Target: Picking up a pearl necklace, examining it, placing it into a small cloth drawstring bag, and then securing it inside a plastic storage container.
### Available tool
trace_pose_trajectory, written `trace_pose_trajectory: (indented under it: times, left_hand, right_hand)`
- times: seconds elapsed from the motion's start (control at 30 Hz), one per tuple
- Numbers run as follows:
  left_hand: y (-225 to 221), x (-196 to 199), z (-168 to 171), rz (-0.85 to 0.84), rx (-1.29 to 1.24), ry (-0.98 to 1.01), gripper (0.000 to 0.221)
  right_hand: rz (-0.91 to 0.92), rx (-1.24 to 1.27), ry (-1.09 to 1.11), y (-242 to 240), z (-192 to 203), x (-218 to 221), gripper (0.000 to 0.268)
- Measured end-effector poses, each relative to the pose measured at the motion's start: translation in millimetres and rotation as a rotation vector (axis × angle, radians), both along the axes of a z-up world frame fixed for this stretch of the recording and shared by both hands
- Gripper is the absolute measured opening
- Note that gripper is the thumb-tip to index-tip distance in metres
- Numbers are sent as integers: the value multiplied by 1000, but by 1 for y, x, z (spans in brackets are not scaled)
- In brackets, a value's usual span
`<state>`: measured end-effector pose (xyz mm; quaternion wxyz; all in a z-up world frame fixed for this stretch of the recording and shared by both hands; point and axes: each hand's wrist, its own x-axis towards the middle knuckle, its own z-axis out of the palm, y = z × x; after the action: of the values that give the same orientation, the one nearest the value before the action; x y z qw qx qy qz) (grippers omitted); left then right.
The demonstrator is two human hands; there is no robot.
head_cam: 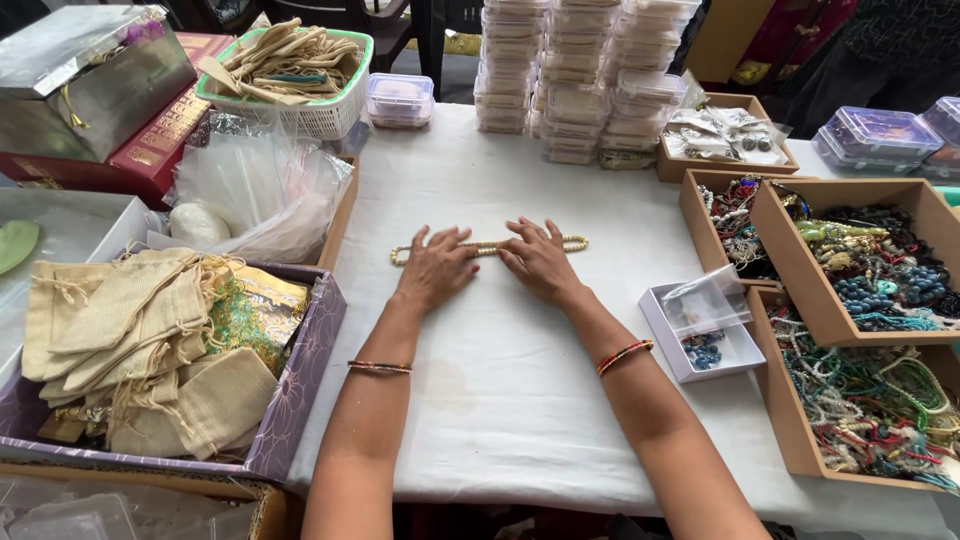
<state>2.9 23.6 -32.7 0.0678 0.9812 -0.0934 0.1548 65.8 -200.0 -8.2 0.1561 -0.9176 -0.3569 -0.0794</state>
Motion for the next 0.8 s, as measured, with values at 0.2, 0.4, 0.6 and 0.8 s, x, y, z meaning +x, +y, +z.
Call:
trace_pose_trajectory:
  times: [0.2,0.4,0.6,0.8]
  left_hand:
    - [-6,-11,14,-69,-116,-87,7]
    - [-6,-10,17,23,-140,-112,7]
    - [-1,-7,9,77,-188,-52,8]
    - [-3,-11,9,82,-211,-67,10]
  right_hand:
    - [-376,-92,95,-27,19,10,41]
    - [-606,-134,-73,-55,-14,38,35]
    - [-159,71,-123,-29,-17,19,31]
    - [-142,66,-1,-32,-16,17,30]
